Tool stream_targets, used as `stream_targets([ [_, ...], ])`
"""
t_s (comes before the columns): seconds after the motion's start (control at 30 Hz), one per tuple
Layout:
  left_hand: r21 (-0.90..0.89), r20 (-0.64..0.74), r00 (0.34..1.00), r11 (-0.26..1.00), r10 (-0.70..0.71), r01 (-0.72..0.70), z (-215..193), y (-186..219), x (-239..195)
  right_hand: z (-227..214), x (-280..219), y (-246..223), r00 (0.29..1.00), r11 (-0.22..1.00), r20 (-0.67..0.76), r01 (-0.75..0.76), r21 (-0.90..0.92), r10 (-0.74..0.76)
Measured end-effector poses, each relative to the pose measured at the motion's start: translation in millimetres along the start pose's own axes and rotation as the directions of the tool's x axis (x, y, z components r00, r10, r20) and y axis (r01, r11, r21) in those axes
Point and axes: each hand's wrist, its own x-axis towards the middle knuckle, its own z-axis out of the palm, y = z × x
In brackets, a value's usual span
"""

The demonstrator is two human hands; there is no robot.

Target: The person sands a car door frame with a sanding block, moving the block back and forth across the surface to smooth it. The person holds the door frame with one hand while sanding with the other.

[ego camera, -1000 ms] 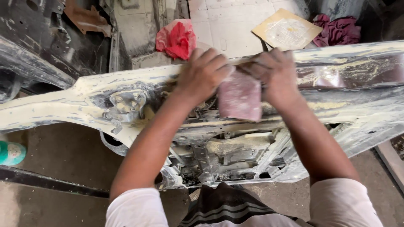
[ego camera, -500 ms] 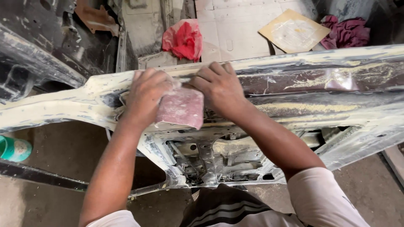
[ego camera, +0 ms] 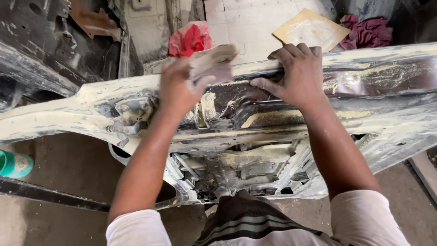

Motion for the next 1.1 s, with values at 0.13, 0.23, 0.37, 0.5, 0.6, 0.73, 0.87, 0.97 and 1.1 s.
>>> stream_targets([
  [0.13, -0.013, 0.088, 0.995, 0.999, -0.048, 0.050, 31.1, 43.6, 23.5, 4.5, -7.6, 0.5, 0.999, 0.996, -0.017, -0.047, 0.077, 0.049],
  [0.23, 0.067, 0.152, 0.980, 0.990, -0.130, 0.121, 17.2, 41.4, 22.0, 5.2, -6.7, 1.8, 0.994, 0.985, -0.081, -0.064, 0.157, 0.078],
  [0.37, 0.189, 0.002, 1.000, 0.982, -0.028, 0.027, -4.0, 2.5, -4.2, 8.0, -5.3, 0.0, 0.990, 0.974, -0.122, -0.037, 0.224, 0.066],
  [0.5, 0.139, 0.095, 0.988, 0.984, -0.124, 0.110, 18.8, 40.8, 32.6, -7.3, -6.8, -8.8, 0.987, 0.962, -0.147, -0.020, 0.273, 0.062],
  [0.6, 0.102, 0.211, 0.971, 0.991, -0.111, 0.091, 26.0, 52.1, 40.1, -9.6, -7.6, -7.6, 0.984, 0.954, -0.161, -0.026, 0.297, 0.077],
  [0.73, 0.125, 0.103, 0.984, 0.984, -0.143, 0.129, -9.7, 27.7, 19.3, -4.6, -3.3, -7.3, 0.988, 0.958, -0.113, -0.068, 0.279, 0.103],
  [0.87, 0.079, 0.166, 0.969, 0.982, -0.183, 0.172, 1.3, 42.0, 42.1, -13.7, -2.8, -13.4, 0.989, 0.953, -0.085, -0.090, 0.290, 0.119],
  [0.97, 0.063, 0.035, 0.999, 0.998, 0.000, -0.002, 28.7, 65.7, 53.8, -14.0, -5.7, -13.4, 0.985, 0.925, -0.048, -0.136, 0.354, 0.163],
  [1.1, 0.062, 0.240, 0.950, 0.979, -0.201, 0.192, 2.5, 34.4, 38.7, -13.3, -3.0, -11.8, 0.986, 0.913, -0.046, -0.130, 0.386, 0.160],
])
